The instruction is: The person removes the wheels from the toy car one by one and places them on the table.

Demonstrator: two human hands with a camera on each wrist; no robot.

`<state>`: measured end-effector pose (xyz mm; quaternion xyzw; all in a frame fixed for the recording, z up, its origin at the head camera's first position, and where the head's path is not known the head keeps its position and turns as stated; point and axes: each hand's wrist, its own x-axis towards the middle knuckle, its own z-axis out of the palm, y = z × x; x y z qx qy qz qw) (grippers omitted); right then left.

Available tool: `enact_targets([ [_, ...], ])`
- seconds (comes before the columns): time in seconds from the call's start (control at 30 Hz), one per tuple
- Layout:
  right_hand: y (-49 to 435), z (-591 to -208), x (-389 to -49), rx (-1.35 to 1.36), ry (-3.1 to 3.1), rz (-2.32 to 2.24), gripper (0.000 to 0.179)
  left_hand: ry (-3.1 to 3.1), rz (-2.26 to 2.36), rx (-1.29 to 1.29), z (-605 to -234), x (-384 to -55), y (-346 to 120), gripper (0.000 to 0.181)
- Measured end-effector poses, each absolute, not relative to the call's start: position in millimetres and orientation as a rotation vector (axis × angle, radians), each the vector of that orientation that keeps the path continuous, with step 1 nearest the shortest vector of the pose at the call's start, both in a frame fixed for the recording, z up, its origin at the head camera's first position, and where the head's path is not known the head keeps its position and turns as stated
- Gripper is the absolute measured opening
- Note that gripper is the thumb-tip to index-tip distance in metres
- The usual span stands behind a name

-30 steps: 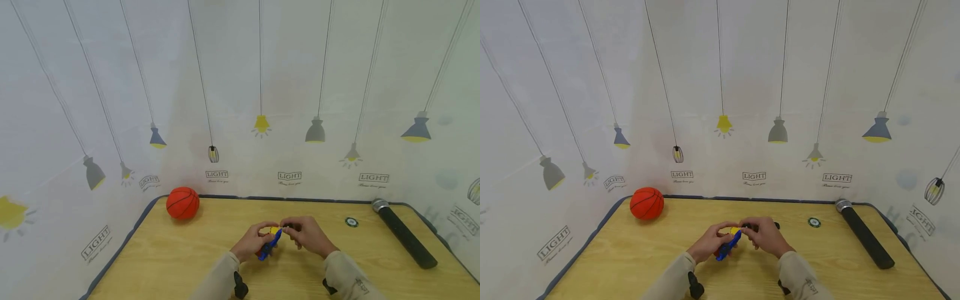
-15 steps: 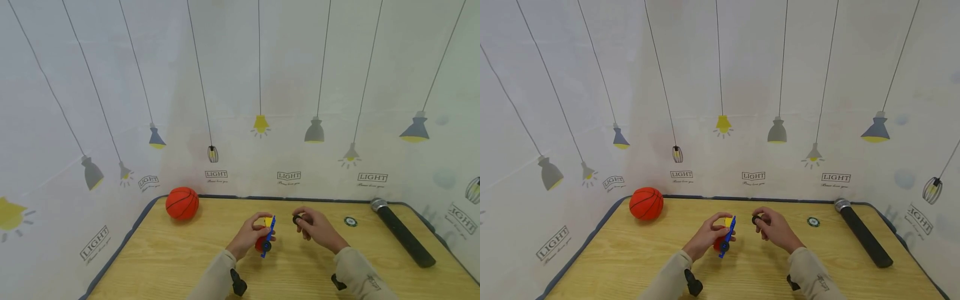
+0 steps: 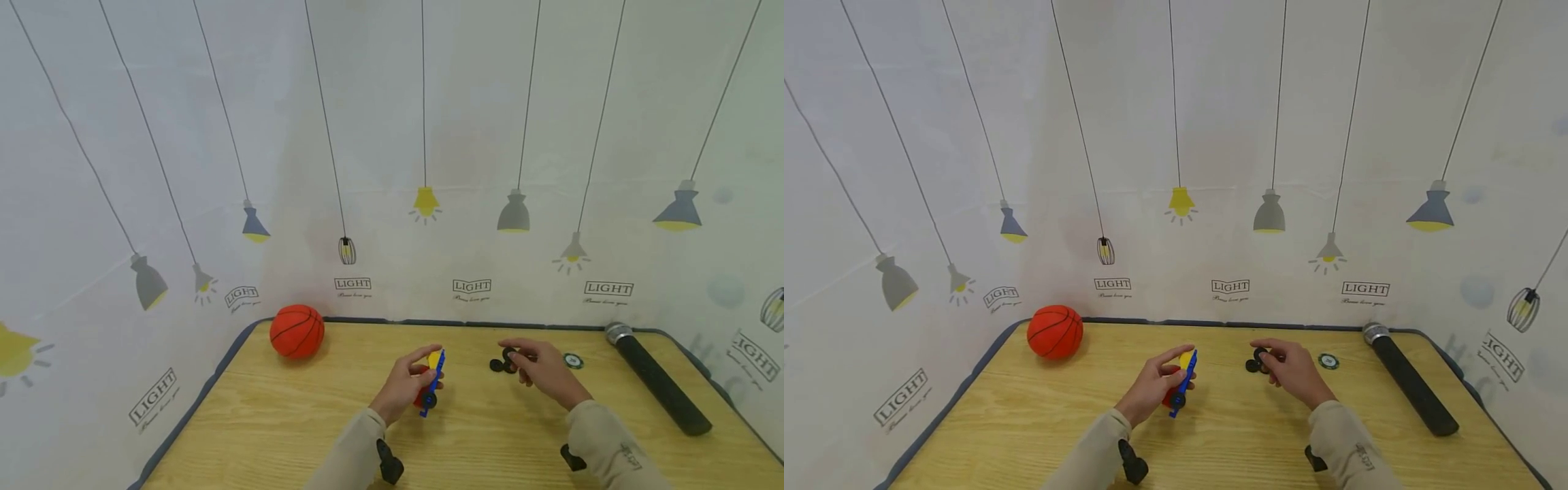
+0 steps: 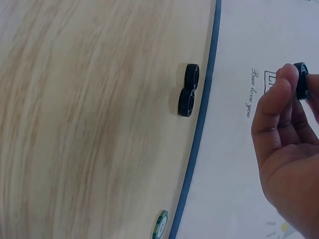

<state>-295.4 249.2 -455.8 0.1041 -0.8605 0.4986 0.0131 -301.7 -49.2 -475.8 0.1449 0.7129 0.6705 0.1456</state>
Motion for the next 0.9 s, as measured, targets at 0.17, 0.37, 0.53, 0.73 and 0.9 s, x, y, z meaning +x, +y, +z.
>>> enact_targets([
  [0.17,252,-456,-298,0.241,-2.693,1.516,0.027,2.073,1.911,0.4,-477,-302,-49,0.05],
  [0.37,259,-464,-301,0.162,-2.712,1.486,0.021,2.012,1.942,0.391,-474,-301,-48,0.05],
  [0.53,266,-470,-300,0.111,-2.729,1.462,0.027,1.955,2.002,0.376,-472,-301,-48,0.048],
  [0.73,271,-474,-303,0.047,-2.779,1.366,0.031,1.938,2.028,0.346,-472,-300,-49,0.047],
  [0.9,273,-477,-309,-0.026,-2.815,1.283,0.022,1.942,2.012,0.366,-473,-299,-48,0.046],
])
